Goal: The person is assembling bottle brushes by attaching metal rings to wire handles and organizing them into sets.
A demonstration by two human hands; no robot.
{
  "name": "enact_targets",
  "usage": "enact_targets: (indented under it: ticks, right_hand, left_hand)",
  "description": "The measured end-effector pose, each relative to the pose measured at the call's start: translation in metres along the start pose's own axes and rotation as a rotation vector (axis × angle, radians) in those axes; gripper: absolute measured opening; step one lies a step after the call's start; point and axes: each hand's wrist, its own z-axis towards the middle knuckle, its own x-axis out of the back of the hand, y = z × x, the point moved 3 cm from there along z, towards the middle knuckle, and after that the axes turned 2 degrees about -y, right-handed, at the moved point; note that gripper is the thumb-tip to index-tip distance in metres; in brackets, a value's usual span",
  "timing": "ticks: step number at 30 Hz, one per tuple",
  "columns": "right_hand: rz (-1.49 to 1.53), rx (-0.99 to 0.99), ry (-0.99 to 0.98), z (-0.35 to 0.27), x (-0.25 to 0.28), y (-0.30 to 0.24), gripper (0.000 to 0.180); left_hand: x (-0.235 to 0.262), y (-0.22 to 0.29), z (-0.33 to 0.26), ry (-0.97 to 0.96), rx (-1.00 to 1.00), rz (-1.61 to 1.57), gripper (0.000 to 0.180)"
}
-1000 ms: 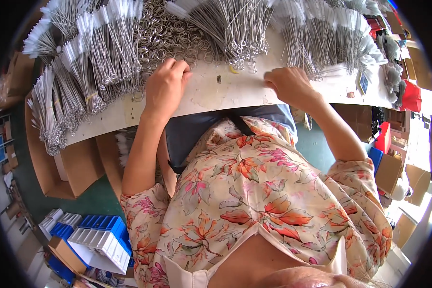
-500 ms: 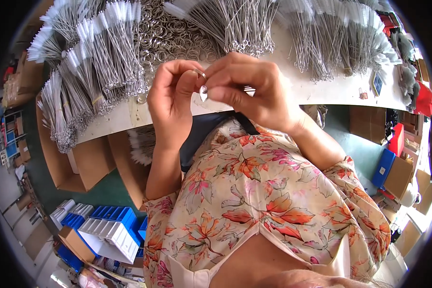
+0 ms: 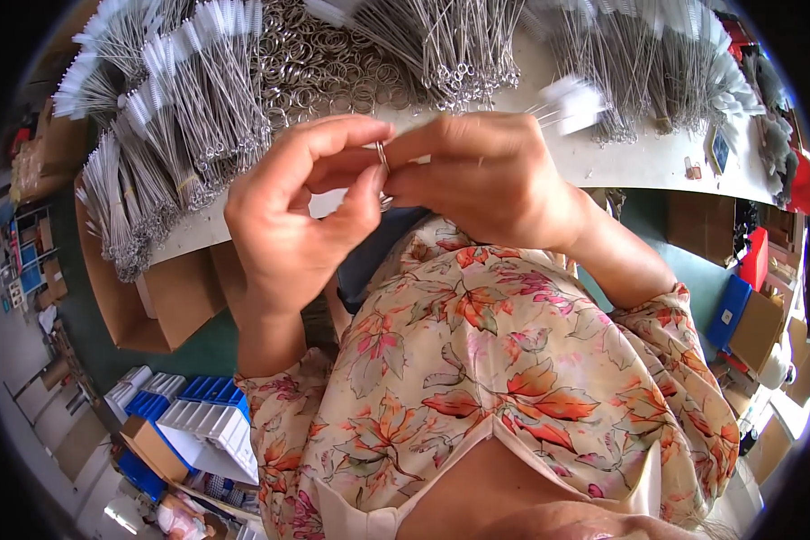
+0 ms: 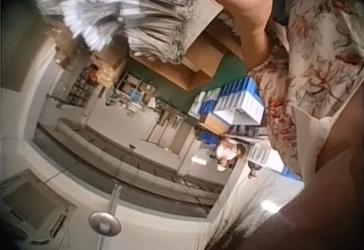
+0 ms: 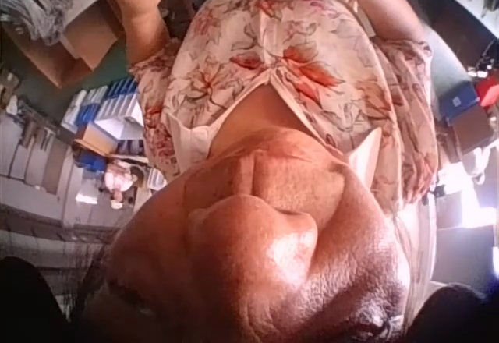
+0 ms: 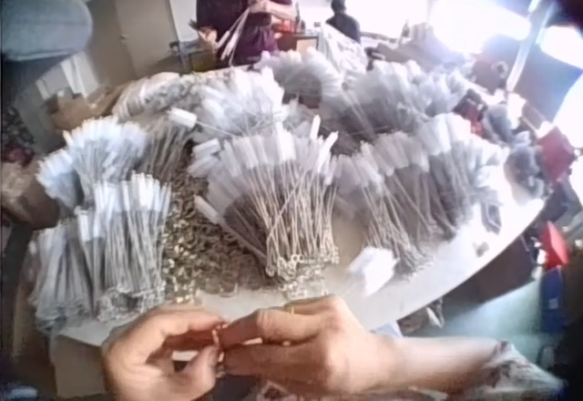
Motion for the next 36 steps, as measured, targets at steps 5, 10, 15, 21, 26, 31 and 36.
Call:
enact_targets:
  ticks: [5,10,15,21,26,31,36]
  right_hand:
    - [1.003,-0.929,0.046,0.01,0.007,0.001,0.017]
    - [1.045,-0.949,0.136,0.011,-0.007,0.0,0.015]
    - [0.996,-0.967,0.048,0.011,-0.008,0.009,0.015]
    - [0.699,-0.834,-0.173,0.024,-0.011,0.014,0.015]
    - [0.704,-0.876,-0.147,0.02,-0.037,0.007,0.013]
    - [-0.292,-0.33,-0.161,-0.002,-0.073,0.013,0.01]
    - [-0.403,-0.077,-0.215,-0.022,-0.087,0.002,0.018]
  left_hand:
    - [-0.003,-0.003,-0.001,0.205,-0.422,0.192,0.027]
    - [-0.003,-0.008,0.0,0.237,-0.48,0.202,0.027]
    - [0.002,-0.014,-0.003,0.191,-0.371,0.154,0.026]
    - [0.022,-0.02,0.004,0.036,-0.207,-0.075,0.026]
    - [0.045,-0.028,-0.01,0.006,0.032,-0.208,0.023]
    - [0.116,-0.046,-0.016,0.022,0.324,0.209,0.024]
    - [0.283,-0.065,-0.03,0.519,0.365,0.569,0.014]
